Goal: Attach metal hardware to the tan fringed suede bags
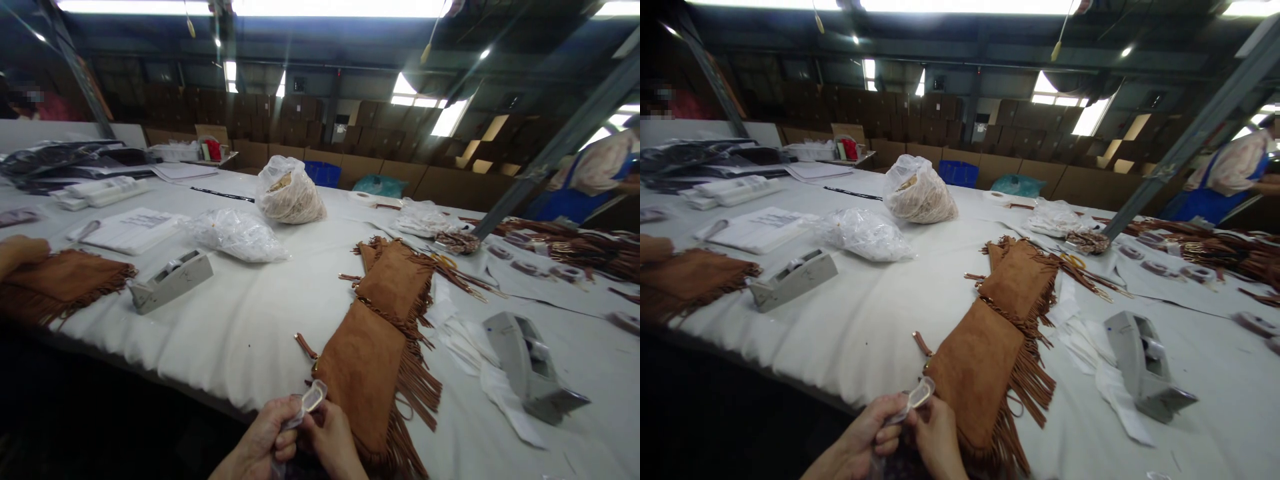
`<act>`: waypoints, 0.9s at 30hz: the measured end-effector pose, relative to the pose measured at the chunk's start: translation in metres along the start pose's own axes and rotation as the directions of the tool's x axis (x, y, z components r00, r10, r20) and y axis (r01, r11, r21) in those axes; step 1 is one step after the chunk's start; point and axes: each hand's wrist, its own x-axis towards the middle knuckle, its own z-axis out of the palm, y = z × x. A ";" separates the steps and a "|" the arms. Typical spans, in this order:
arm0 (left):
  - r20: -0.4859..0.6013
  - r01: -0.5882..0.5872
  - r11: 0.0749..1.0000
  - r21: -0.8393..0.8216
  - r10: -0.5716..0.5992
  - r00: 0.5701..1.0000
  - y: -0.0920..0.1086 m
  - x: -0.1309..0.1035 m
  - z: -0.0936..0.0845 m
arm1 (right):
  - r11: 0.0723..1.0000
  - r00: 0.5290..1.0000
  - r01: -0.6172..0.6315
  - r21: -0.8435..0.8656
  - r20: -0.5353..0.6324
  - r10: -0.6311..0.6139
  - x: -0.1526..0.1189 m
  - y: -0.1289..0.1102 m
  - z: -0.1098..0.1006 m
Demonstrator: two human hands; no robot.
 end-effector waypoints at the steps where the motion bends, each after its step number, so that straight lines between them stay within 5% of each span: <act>1: -0.030 -0.064 0.996 0.062 0.066 0.997 -0.002 0.002 0.001 | 1.000 1.000 0.007 -0.001 -0.027 -0.007 -0.001 0.000 0.000; 6: -0.132 -0.247 0.889 0.385 0.318 0.939 -0.012 0.007 -0.003 | 0.952 0.997 -0.056 0.300 0.061 0.039 -0.015 -0.007 0.001; 11: -0.033 -0.372 0.680 0.632 0.502 0.864 -0.010 0.002 0.003 | 0.840 0.998 -0.046 0.541 0.066 0.012 -0.018 -0.009 0.010; 16: -0.002 -0.348 0.488 0.801 0.583 0.813 -0.009 -0.009 0.013 | 0.780 0.998 -0.054 0.624 0.060 0.021 -0.015 -0.012 0.019; 20: -0.076 -0.311 0.569 0.761 0.555 0.829 -0.011 -0.011 0.012 | 0.771 0.998 -0.048 0.635 0.054 0.018 -0.012 -0.008 0.018; 27: -0.092 -0.227 0.796 0.561 0.332 0.939 -0.021 0.004 -0.004 | 0.721 1.000 -0.020 0.693 0.008 0.020 -0.002 0.019 0.020</act>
